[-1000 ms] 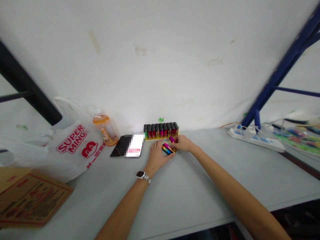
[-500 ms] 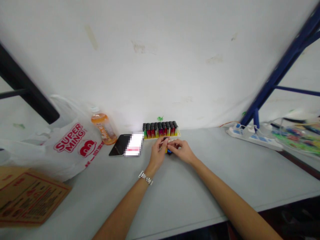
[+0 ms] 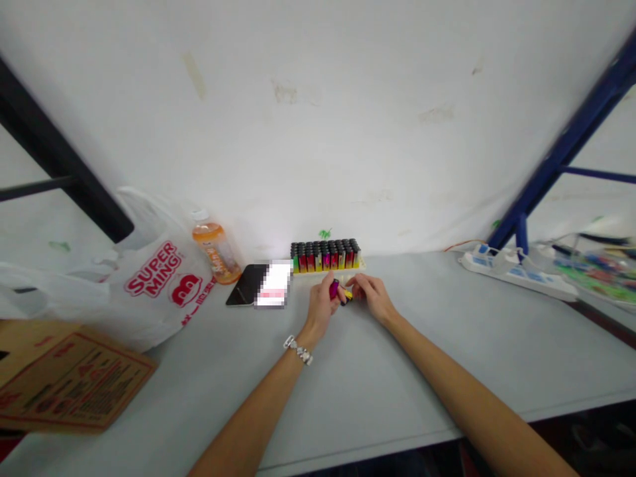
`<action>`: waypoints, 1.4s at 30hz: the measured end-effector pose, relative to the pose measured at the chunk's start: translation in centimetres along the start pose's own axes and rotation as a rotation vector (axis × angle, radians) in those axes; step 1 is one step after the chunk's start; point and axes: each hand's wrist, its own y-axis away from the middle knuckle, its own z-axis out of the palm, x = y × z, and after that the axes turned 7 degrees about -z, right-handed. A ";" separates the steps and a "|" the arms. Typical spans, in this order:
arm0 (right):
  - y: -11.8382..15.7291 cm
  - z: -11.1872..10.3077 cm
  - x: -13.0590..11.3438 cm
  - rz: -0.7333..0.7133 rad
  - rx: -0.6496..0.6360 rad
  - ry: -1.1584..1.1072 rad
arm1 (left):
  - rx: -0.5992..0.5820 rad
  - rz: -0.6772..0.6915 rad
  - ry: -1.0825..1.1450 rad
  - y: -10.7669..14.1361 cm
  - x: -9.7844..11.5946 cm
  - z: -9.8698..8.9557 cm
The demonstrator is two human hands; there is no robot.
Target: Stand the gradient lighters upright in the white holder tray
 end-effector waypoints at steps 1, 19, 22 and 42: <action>0.0 0.0 0.0 0.010 -0.003 0.003 | 0.023 -0.009 -0.013 0.0 -0.1 0.1; -0.2 0.4 0.4 0.086 -0.021 0.039 | 0.072 -0.029 -0.013 0.2 0.0 0.8; -0.2 0.4 0.4 0.093 -0.040 0.060 | 0.054 -0.041 -0.001 0.3 0.1 0.7; -0.2 0.4 0.3 0.091 -0.092 0.134 | 0.082 -0.001 -0.057 0.5 0.3 1.0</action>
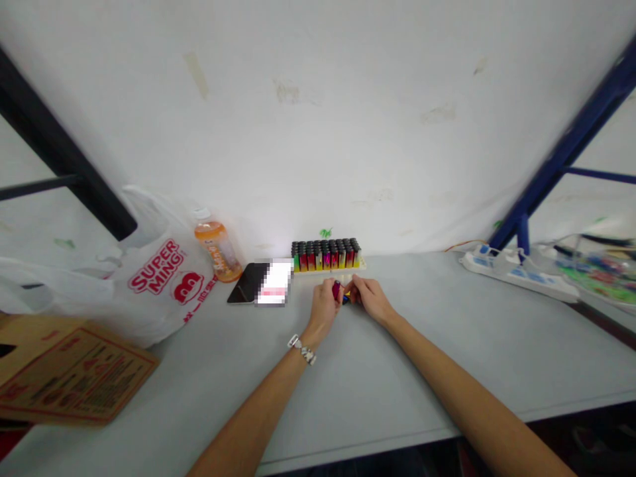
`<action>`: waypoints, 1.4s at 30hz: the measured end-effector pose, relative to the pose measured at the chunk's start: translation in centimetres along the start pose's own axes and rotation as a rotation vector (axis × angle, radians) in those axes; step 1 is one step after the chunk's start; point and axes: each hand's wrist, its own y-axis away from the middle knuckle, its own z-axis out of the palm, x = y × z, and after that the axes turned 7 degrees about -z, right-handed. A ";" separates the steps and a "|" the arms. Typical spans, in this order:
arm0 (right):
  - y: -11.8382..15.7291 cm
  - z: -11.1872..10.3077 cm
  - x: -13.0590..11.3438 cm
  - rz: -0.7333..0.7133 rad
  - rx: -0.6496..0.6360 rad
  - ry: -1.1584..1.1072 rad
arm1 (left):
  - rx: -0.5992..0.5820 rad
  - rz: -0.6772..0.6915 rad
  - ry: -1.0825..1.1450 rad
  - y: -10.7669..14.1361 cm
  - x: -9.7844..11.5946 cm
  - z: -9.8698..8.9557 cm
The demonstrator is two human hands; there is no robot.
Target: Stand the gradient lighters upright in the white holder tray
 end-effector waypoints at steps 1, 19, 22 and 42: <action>0.0 0.0 0.0 0.001 -0.001 0.001 | -0.003 -0.003 0.004 0.0 0.0 0.0; 1.6 0.1 -4.1 -0.231 0.000 -0.065 | -0.118 -0.086 0.126 0.0 -0.4 -0.2; 2.1 0.3 -5.1 -0.235 0.036 0.000 | -0.135 -0.057 0.151 -0.1 -0.4 -0.1; 1.8 -5.4 -4.2 -0.051 0.020 -0.234 | -0.197 0.318 -0.356 -0.6 -1.4 2.3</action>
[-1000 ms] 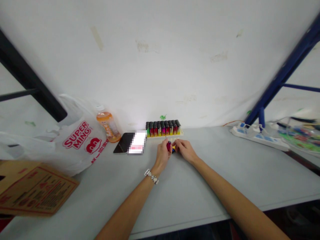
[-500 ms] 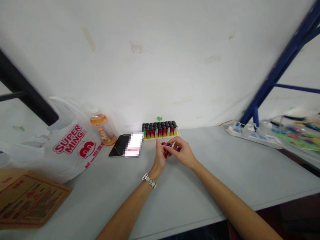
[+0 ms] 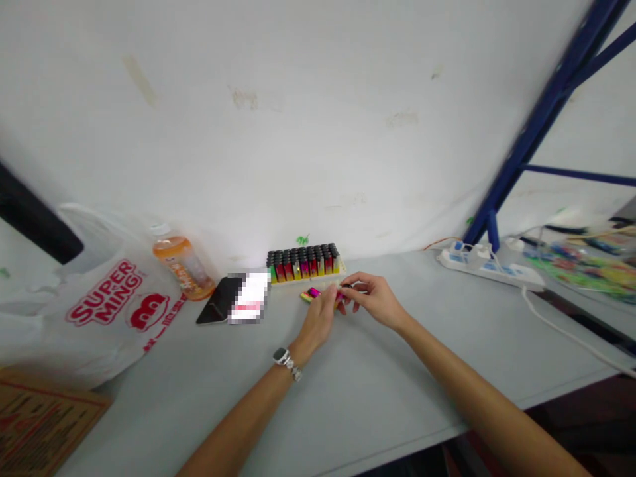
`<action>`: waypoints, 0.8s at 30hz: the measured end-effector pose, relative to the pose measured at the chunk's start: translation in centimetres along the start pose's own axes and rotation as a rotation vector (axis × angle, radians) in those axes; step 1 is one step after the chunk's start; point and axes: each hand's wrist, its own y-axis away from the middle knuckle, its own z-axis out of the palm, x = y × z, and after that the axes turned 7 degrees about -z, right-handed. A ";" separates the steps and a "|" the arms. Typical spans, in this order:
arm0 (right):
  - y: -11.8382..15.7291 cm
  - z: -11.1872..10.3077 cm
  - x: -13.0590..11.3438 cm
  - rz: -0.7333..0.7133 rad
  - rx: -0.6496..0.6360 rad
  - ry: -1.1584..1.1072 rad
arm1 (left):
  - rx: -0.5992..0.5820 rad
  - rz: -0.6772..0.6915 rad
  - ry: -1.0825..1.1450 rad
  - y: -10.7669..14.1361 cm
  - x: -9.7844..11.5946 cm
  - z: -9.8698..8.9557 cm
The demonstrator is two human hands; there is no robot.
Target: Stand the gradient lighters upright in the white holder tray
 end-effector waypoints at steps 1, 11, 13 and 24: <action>-0.2 -0.4 0.2 -0.013 0.023 -0.003 | 0.002 0.033 -0.056 -0.2 0.0 0.1; -5.6 -4.3 2.6 -0.119 0.171 0.182 | 0.098 0.216 -0.685 -3.0 -2.0 0.3; -7.4 -5.3 3.1 -0.152 0.173 0.317 | 0.094 0.220 -0.806 -3.0 -2.4 -0.1; -14.1 -5.7 5.5 -0.330 -0.040 0.708 | 0.045 0.145 -0.895 -3.0 -2.9 -0.2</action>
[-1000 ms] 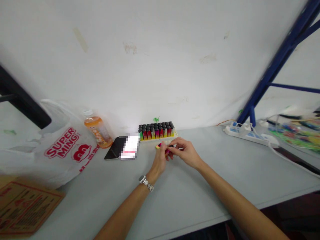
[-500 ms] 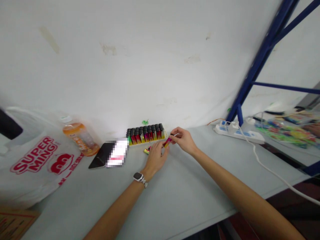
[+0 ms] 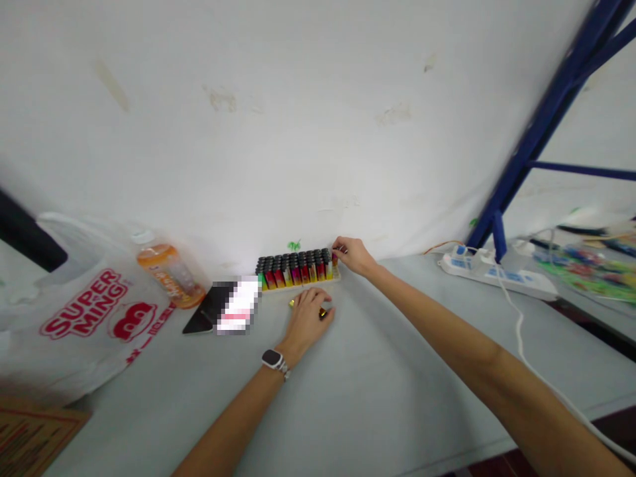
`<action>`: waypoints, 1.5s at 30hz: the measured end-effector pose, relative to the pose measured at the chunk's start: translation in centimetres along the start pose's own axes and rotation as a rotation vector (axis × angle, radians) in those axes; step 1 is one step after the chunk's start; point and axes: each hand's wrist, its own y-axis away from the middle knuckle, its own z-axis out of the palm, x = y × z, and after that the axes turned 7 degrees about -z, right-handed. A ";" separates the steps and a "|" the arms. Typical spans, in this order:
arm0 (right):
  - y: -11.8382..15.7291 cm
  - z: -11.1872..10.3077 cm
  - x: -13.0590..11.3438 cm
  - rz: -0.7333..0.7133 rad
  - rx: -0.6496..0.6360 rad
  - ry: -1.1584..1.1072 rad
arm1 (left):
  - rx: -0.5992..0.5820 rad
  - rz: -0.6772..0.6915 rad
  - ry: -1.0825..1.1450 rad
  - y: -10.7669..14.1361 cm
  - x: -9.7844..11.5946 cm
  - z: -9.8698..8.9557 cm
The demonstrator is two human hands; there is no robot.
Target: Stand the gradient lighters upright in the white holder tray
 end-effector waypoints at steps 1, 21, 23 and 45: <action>-0.1 0.3 0.1 -0.012 -0.008 0.009 | -0.011 0.004 0.010 -0.1 0.1 0.1; 2.2 1.8 -0.8 0.062 -0.067 0.214 | 0.029 0.071 0.259 -1.8 2.1 2.1; 2.9 1.8 -1.0 0.046 -0.067 0.183 | 0.055 0.059 0.367 -2.0 2.1 1.9; 11.8 1.7 -7.3 0.375 -0.201 0.256 | 0.191 -0.147 0.706 0.7 0.1 0.4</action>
